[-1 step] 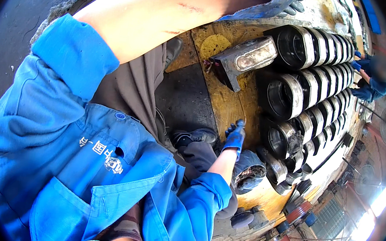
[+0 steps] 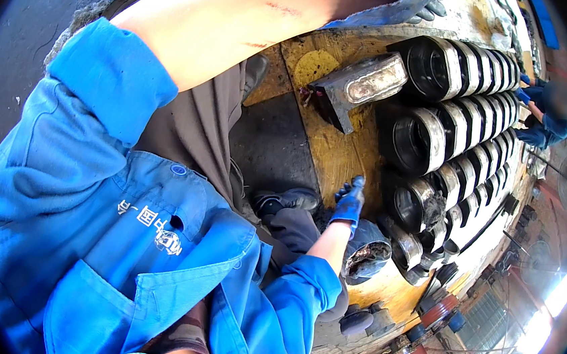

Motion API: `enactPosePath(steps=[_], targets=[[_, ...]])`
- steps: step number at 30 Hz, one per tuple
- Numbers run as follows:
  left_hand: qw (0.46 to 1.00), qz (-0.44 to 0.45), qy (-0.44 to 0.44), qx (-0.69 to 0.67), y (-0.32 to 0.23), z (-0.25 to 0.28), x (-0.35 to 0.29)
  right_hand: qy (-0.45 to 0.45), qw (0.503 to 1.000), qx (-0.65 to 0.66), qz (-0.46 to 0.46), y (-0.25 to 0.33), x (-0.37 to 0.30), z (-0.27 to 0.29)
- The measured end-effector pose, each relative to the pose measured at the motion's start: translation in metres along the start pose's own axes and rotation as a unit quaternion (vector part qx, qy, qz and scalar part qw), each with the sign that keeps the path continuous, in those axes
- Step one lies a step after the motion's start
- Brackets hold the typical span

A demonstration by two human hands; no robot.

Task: The person sits on the floor and uses a wire brush to scrub the surface of a metal part. They repeatedly scrub, inspect, and reposition the part to clean different areas. The person also uses a small metal tool to scrape or adjust the part during the process.

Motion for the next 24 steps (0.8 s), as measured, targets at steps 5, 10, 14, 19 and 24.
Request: enactPosePath(steps=[5, 10, 14, 19, 24], targets=[[1.0, -0.009, -0.007, 0.002, -0.005, 0.0, -0.004, 0.034, 0.994, 0.056, 0.09, 0.081, -0.048, 0.006], [1.0, -0.01, -0.017, 0.001, -0.003, 0.001, -0.012, 0.079, 0.977, 0.069, 0.188, 0.156, -0.107, -0.008], [1.0, -0.014, -0.021, -0.003, -0.005, 0.001, -0.015, 0.222, 0.94, 0.048, 0.253, 0.178, -0.163, -0.033], [1.0, 0.005, -0.017, 0.005, -0.008, 0.005, -0.021, 0.307, 0.919, -0.073, 0.238, 0.158, -0.208, -0.075], [0.999, 0.041, -0.006, -0.003, -0.008, 0.013, -0.027, 0.466, 0.831, -0.211, 0.219, 0.094, -0.219, -0.118]])
Point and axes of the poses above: each hand's wrist, its own x-axis towards the middle knuckle, its own z-axis out of the back of the hand, y = z × x, the point moved 2 cm from there along x, towards the middle knuckle, and after that the axes turned 15 degrees about x, right-handed, at the moved point
